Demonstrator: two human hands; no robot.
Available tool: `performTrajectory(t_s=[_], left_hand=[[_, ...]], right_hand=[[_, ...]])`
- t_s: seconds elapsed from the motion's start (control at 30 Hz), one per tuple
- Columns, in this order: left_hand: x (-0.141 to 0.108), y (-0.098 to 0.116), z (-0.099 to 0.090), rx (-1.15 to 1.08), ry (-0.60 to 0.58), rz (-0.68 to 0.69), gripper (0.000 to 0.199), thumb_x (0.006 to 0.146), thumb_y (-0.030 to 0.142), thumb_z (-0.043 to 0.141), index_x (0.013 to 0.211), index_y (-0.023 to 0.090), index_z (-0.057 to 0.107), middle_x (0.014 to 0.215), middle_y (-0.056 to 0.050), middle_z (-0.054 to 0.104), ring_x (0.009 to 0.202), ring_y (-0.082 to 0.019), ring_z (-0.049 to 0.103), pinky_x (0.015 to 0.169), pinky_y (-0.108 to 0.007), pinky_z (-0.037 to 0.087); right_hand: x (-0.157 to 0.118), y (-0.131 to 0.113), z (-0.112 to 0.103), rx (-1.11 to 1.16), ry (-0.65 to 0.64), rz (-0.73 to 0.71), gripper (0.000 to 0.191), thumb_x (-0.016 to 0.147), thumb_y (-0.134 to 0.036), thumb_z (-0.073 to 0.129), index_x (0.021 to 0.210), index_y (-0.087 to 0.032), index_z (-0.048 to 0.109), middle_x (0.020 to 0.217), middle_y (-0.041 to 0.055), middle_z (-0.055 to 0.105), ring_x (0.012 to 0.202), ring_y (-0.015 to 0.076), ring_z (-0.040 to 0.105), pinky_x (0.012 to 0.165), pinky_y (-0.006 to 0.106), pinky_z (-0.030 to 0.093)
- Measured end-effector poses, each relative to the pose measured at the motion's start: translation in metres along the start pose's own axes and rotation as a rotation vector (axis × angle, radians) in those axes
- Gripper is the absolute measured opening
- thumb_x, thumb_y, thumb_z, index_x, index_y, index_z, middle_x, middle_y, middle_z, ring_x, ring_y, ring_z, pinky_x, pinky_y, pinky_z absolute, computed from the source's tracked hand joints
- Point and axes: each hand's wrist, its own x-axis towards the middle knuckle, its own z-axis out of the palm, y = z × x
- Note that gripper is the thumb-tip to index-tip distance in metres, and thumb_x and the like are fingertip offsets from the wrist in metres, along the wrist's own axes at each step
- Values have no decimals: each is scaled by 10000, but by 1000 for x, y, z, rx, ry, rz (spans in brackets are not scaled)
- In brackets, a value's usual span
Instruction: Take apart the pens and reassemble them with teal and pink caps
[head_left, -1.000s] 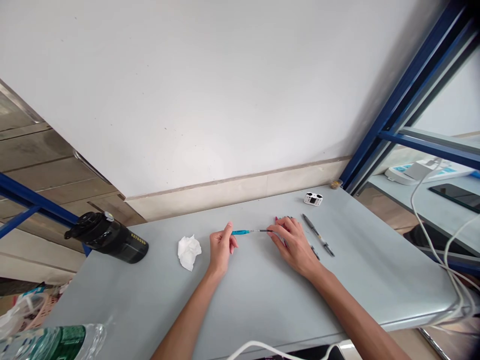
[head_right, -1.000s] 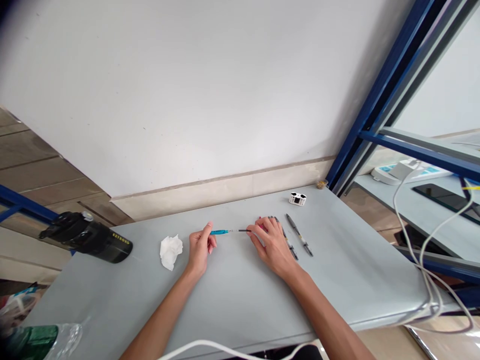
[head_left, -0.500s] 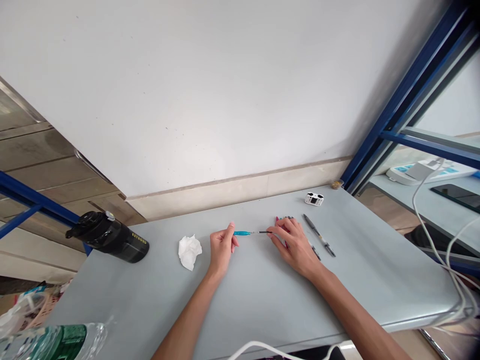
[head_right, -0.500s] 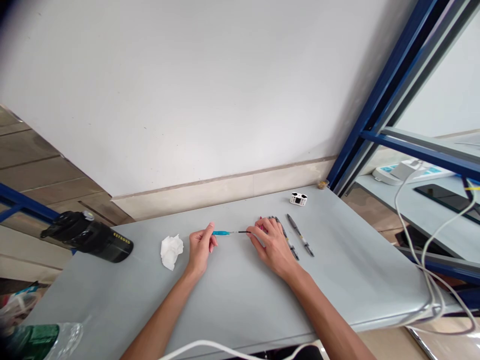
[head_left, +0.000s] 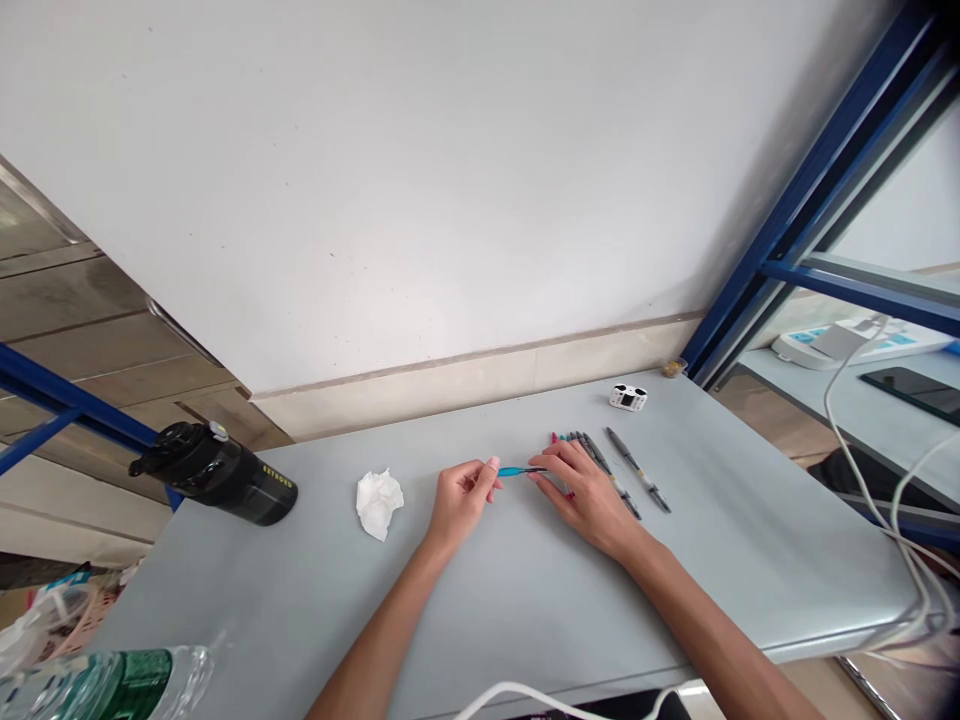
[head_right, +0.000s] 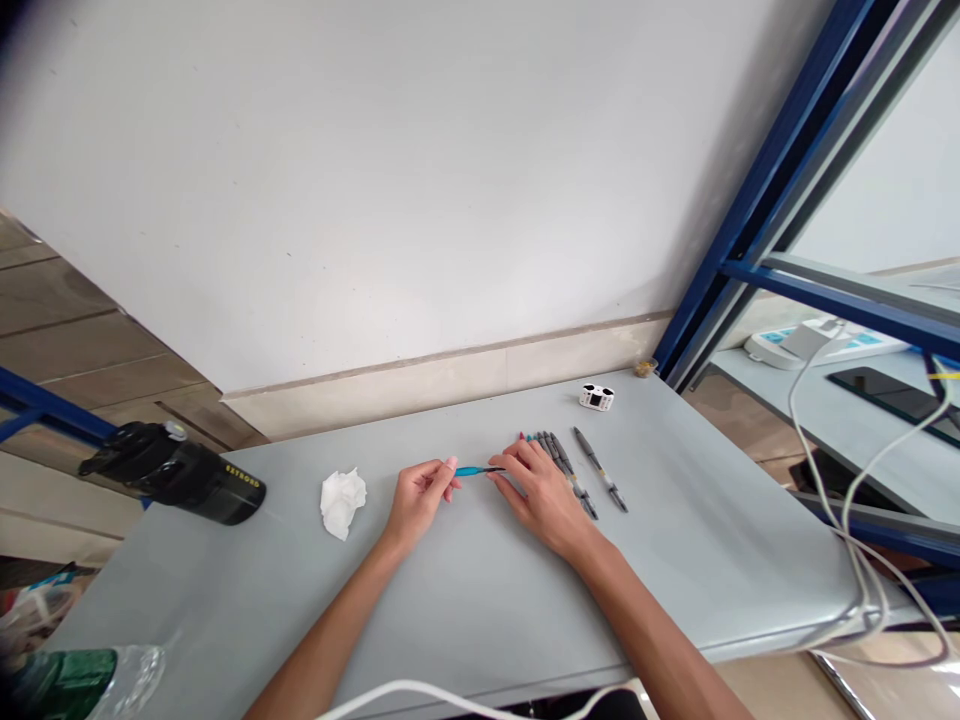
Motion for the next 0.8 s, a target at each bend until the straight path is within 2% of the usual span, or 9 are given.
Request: performTrajectory(t_s=[0.2, 0.33, 0.53, 0.7, 0.8], left_hand=[[-3, 4, 0, 91, -88, 43, 440, 1010, 577, 677, 832, 187, 774, 740, -11, 703, 651, -140, 552, 628, -268, 410], [-3, 5, -3, 103, -92, 68, 323, 995, 510, 719, 965, 205, 821, 845, -25, 769, 722, -157, 608, 666, -271, 451], [-2, 4, -4, 125, -89, 131, 226, 972, 425, 761, 1048, 231, 848, 970, -49, 808, 768, -164, 646, 671, -274, 483], [-2, 2, -3, 122, -77, 194, 193, 974, 384, 764, 1068, 240, 853, 988, -63, 808, 841, -183, 699, 668, -267, 506], [-2, 0, -4, 108, -73, 208, 189, 973, 377, 772, 1079, 245, 857, 1005, -71, 805, 848, -186, 710, 670, -269, 521]], right_hand=[[-1, -1, 0, 33, -24, -9, 218, 1109, -252, 589, 1320, -305, 574, 1172, 77, 680, 1087, 278, 675, 1087, 543, 536], [-1, -2, -2, 33, -14, 25, 177, 1120, -241, 548, 1288, -295, 553, 1164, 84, 666, 1131, 276, 693, 983, 472, 588], [-3, 1, -1, 53, -46, 35, 97, 1125, -217, 511, 1144, -271, 590, 1110, 75, 655, 979, 235, 692, 861, 387, 591], [-3, 3, -3, 89, -77, 16, 171, 1133, -243, 507, 1222, -279, 648, 1132, 93, 675, 946, 242, 692, 818, 390, 587], [-3, 2, -3, 102, -88, -4, 221, 1138, -258, 494, 1284, -286, 657, 1136, 99, 692, 962, 252, 701, 846, 412, 598]])
